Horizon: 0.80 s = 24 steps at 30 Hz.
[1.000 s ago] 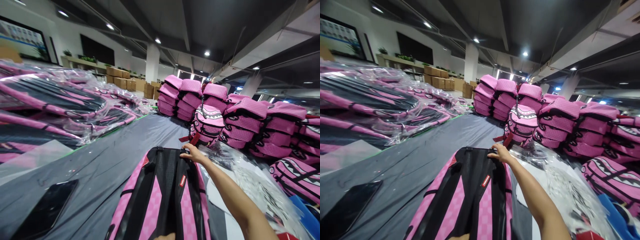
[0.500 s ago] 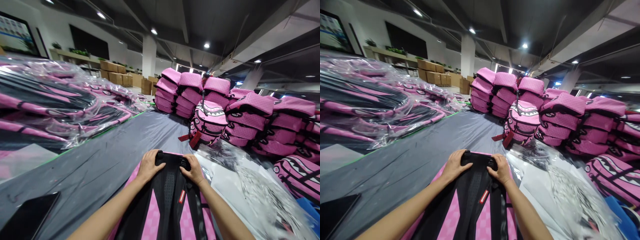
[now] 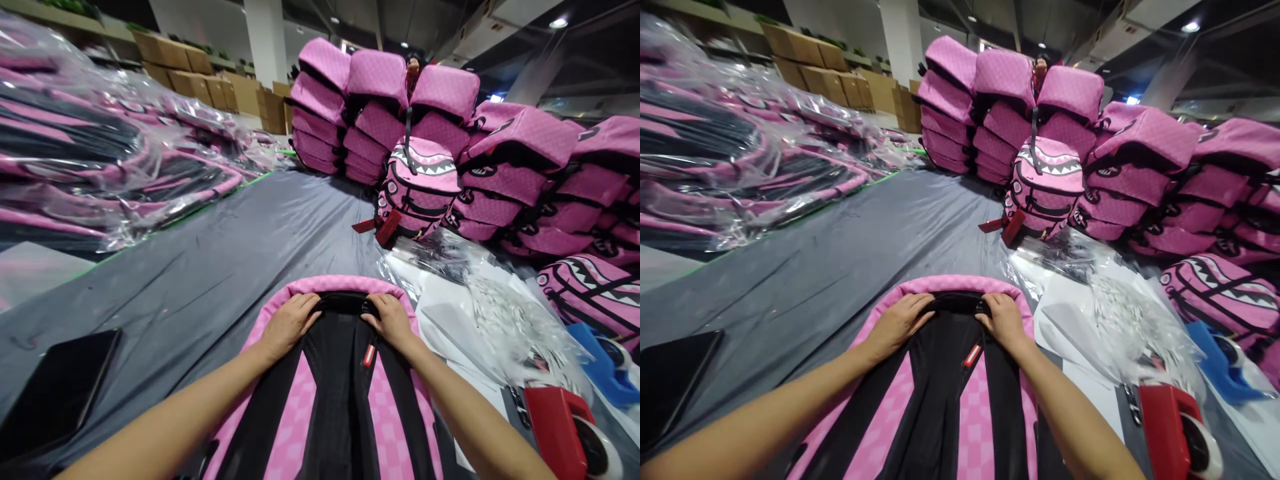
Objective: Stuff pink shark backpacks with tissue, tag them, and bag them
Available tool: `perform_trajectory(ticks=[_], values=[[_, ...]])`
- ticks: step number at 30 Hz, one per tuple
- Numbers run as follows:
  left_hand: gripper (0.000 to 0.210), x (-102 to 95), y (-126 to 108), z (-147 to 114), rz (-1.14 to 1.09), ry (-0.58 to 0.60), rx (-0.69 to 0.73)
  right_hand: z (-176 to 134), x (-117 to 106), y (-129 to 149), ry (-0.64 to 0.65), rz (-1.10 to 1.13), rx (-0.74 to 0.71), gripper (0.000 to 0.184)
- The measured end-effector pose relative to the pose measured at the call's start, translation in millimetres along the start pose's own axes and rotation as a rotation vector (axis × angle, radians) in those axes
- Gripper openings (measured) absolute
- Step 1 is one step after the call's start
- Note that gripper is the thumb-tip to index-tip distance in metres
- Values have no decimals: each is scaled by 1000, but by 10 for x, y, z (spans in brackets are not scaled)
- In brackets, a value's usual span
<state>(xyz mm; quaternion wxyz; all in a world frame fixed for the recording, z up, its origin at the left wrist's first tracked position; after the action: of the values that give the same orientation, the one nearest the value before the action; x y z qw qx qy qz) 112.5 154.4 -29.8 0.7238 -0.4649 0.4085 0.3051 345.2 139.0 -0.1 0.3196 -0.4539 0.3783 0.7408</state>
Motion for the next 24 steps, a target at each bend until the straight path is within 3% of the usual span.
perform_trajectory(ticks=[3,5,7,10,13,15,17,20,22,24], values=[[24,-17,135,513,8,83,-38,373,137,-227,141,15,123,35],[24,-105,192,812,33,103,-83,607,170,-327,159,-10,149,34],[32,-223,154,945,61,100,-111,774,182,-375,158,-39,149,32],[66,-312,-102,843,97,35,-82,910,225,-388,149,-89,160,31],[88,-73,-341,648,132,137,-133,974,320,-336,120,-156,187,31],[89,128,-402,570,143,236,-202,979,376,-257,97,-208,199,30],[86,228,-410,538,148,250,-232,960,377,-158,82,-252,181,27],[82,236,-342,490,161,195,-261,936,223,-83,70,-299,113,36],[77,214,-296,438,173,133,-263,965,65,-189,99,-331,134,47],[71,216,-274,394,191,76,-239,1055,-47,-404,171,-345,201,47]])
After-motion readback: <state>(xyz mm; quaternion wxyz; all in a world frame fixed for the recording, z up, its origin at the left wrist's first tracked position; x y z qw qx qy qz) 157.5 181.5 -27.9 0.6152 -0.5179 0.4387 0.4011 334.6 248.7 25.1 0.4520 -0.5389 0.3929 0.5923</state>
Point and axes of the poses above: each hand's wrist, its own z-axis towards the middle knuckle, its own x-axis out of the palm, y = z × x, the point moved 6 cm from there along z, towards the middle knuckle, and after that the axes turned 8 degrees about -x, right-handed, at the moved point
